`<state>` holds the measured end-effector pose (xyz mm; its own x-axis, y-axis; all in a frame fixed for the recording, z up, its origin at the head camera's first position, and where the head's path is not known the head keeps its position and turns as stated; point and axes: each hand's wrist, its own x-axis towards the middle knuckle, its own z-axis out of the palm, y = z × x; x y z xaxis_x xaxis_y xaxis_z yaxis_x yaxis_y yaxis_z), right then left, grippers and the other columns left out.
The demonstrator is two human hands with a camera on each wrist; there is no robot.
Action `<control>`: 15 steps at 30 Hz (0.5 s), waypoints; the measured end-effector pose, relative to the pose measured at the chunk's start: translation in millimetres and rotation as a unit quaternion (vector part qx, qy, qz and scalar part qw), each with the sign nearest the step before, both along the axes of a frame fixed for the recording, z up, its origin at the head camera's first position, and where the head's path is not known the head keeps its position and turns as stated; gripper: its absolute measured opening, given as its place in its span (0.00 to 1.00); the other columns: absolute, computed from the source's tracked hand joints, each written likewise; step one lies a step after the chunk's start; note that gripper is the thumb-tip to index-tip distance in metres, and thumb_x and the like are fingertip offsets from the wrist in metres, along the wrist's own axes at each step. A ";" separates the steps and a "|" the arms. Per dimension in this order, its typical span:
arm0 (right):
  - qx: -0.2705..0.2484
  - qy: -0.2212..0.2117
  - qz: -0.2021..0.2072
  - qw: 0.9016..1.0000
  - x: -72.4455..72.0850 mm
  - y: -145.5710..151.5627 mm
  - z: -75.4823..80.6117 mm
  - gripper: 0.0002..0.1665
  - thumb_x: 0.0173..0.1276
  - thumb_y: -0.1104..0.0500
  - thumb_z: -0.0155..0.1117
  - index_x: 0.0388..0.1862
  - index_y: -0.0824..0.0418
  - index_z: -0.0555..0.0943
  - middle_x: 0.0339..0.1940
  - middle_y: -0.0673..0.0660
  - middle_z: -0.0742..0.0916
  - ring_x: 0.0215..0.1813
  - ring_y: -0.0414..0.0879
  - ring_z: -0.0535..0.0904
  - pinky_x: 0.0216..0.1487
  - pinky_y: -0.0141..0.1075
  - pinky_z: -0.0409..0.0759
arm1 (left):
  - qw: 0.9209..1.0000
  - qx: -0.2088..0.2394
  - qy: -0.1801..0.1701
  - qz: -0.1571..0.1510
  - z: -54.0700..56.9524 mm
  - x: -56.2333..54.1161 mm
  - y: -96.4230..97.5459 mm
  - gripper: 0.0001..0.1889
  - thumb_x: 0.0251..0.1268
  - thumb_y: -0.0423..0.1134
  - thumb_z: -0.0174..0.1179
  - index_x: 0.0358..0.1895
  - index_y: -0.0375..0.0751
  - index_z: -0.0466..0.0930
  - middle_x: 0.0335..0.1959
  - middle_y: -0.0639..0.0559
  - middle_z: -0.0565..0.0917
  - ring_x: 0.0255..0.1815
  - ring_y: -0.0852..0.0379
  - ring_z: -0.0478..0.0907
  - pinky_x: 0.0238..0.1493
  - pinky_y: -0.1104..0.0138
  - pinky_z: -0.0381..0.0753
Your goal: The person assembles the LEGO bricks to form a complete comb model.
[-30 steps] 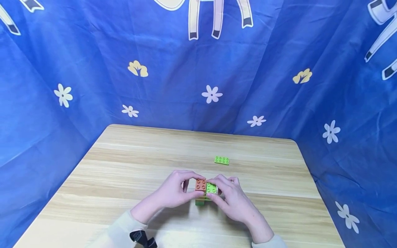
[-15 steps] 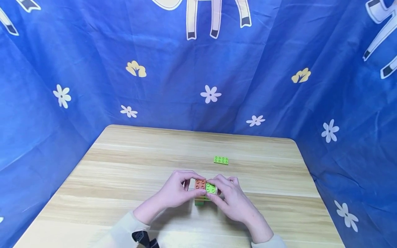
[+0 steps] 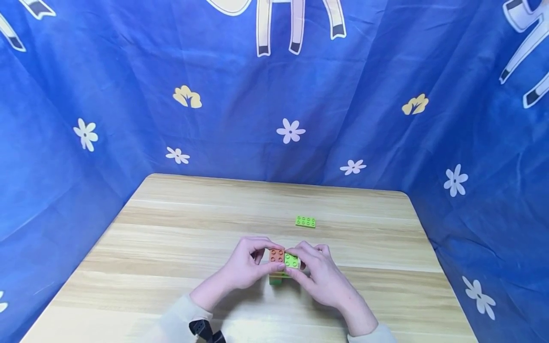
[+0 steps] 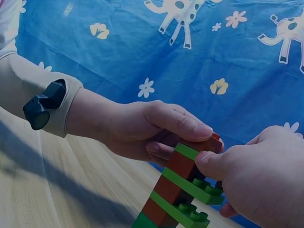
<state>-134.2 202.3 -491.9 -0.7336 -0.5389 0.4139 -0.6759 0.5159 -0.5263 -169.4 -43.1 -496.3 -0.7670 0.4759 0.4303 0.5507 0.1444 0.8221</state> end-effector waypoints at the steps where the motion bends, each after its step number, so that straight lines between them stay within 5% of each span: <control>1: -0.001 0.000 0.000 1.000 0.2 -0.2 0.0 0.20 0.80 0.50 0.66 0.67 0.48 0.81 0.55 0.35 0.82 0.43 0.31 0.76 0.59 0.46 0.61 | 1.000 0.006 -0.001 -0.002 -0.7 0.3 0.1 0.17 0.59 0.45 0.81 0.50 0.49 0.92 0.35 0.64 0.87 0.16 0.67 0.61 0.15 0.70 0.60; 15: -0.004 0.009 0.007 1.000 1.1 -0.3 0.4 0.21 0.79 0.51 0.67 0.67 0.49 0.81 0.54 0.35 0.82 0.43 0.29 0.75 0.59 0.46 0.61 | 0.998 0.047 0.046 -0.010 -11.1 0.3 2.1 0.16 0.60 0.42 0.80 0.50 0.44 0.92 0.35 0.62 0.88 0.18 0.65 0.63 0.15 0.71 0.61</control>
